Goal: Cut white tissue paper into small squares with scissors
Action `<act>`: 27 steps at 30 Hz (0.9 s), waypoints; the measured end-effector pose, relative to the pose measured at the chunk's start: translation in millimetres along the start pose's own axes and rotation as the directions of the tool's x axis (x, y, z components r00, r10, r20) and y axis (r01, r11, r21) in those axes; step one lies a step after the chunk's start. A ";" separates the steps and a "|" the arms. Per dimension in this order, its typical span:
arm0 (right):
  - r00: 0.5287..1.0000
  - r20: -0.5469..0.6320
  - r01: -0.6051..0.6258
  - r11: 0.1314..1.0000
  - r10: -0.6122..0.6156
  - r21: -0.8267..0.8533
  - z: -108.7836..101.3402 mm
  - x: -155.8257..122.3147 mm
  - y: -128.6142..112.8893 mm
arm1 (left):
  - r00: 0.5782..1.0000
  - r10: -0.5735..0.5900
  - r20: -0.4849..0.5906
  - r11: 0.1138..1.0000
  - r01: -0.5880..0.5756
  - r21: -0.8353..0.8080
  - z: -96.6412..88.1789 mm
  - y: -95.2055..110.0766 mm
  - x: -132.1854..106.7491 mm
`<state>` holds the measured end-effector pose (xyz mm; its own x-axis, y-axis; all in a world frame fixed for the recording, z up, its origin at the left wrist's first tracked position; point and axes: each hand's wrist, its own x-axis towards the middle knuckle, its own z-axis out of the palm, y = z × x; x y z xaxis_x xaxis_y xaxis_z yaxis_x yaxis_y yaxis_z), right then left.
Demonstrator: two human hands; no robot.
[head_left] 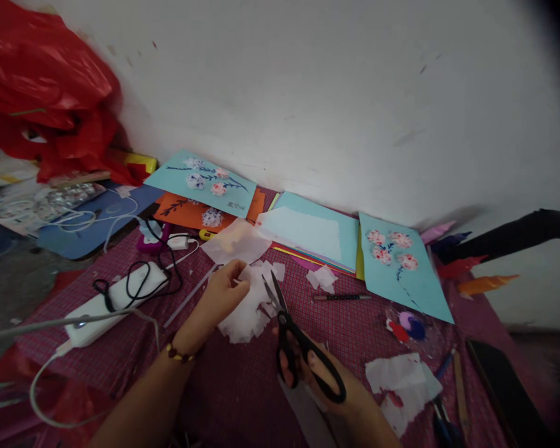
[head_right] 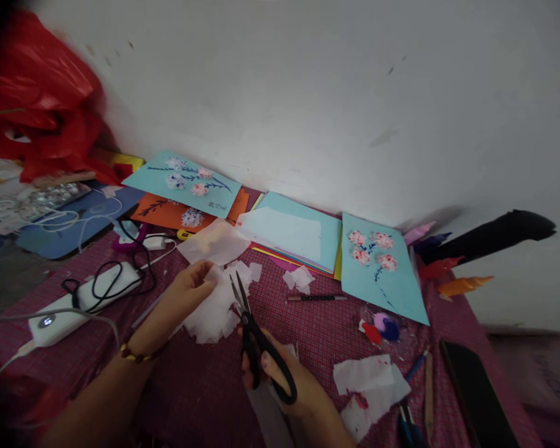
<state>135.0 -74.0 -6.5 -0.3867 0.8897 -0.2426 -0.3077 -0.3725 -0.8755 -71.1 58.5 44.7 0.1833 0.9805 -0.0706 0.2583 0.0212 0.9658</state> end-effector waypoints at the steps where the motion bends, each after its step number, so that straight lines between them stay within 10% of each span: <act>1: 1.000 -0.009 -0.001 1.000 0.001 0.016 0.4 0.0 -1.3 | 0.996 0.049 -0.079 0.996 -0.044 0.071 -1.3 -0.4 1.5; 14: 0.998 0.068 -0.009 0.946 -0.014 0.325 -9.0 -9.1 -24.3 | 0.973 0.210 -0.092 0.974 -0.200 0.103 -5.3 -1.7 3.4; 17: 0.993 0.117 -0.036 0.934 -0.006 0.356 -4.5 -8.2 -21.7 | 0.973 0.163 0.164 0.969 -0.127 -0.212 3.6 3.3 -5.4; 21: 0.973 0.229 -0.068 0.924 -0.022 0.377 7.3 -6.3 -14.2 | 0.837 0.199 0.510 0.906 0.041 -0.422 26.2 7.6 -19.9; 27: 0.970 0.219 0.020 0.929 -0.108 0.369 11.0 -10.5 -23.5 | 0.945 0.186 0.268 0.976 -0.146 -0.160 27.3 6.0 -11.3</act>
<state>136.8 -77.4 21.2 -0.5322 0.8452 -0.0490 -0.6146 -0.4255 -0.6642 -45.7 42.2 44.5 0.4756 0.8785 0.0458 0.0738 -0.0917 0.9930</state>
